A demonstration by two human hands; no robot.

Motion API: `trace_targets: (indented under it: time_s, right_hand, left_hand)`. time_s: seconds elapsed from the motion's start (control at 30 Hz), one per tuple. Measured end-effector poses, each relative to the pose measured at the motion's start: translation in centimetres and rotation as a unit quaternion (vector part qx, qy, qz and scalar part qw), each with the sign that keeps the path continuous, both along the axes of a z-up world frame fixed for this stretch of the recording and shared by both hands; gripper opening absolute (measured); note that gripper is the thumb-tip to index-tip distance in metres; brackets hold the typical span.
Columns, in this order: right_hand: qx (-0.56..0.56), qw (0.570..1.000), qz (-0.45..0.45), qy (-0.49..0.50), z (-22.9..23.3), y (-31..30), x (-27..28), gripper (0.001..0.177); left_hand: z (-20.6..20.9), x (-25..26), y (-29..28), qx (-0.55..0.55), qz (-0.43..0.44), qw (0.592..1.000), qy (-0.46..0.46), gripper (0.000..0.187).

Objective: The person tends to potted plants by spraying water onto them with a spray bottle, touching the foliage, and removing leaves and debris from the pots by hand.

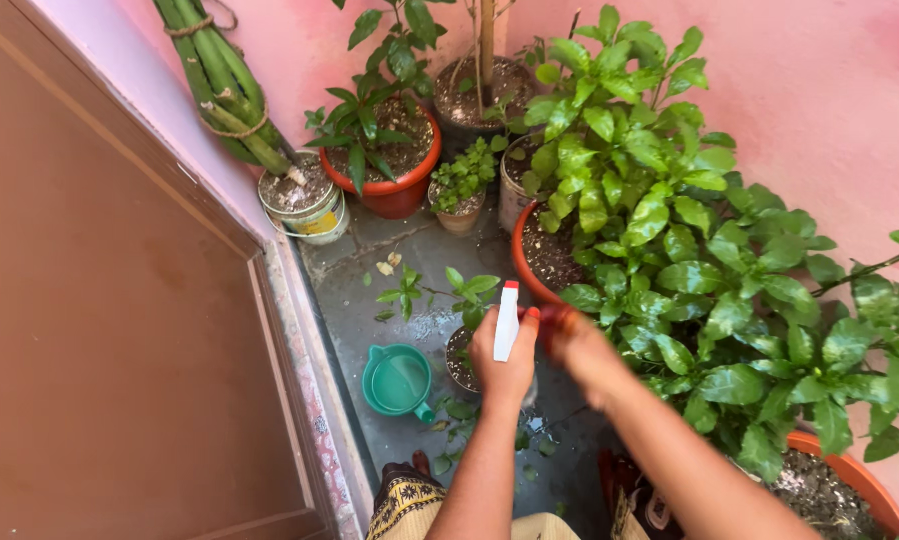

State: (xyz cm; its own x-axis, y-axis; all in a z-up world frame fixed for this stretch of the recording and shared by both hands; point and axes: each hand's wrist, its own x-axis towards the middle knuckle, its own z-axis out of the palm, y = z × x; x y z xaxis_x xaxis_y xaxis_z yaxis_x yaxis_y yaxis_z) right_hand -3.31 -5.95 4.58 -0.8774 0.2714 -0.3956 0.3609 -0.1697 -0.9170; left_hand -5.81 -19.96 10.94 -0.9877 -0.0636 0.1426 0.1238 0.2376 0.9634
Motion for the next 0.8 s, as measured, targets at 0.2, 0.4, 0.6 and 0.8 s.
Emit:
trace_targets:
  time_s: [0.2,0.4,0.6,0.8]
  right_hand:
    - [0.069,0.987,-0.105,0.099,-2.6,4.3,-11.5,0.056]
    - [0.219,0.962,-0.148,0.064,-5.5,6.2,-17.5,0.064]
    - [0.268,0.943,-0.179,0.084,-12.5,10.9,-20.1,0.054]
    - [0.105,0.955,-0.233,0.152,-15.1,12.4,-20.9,0.053]
  left_hand:
    - [1.3,-0.2,-0.7,0.019,-0.017,0.998,0.05,0.021]
    - [2.0,-0.9,-1.0,0.024,-0.022,0.999,0.003,0.02]
    - [2.8,-0.5,-2.7,0.041,-0.072,0.995,0.05,0.018]
    - [2.8,-0.7,-3.2,0.042,-0.075,0.995,0.059,0.016]
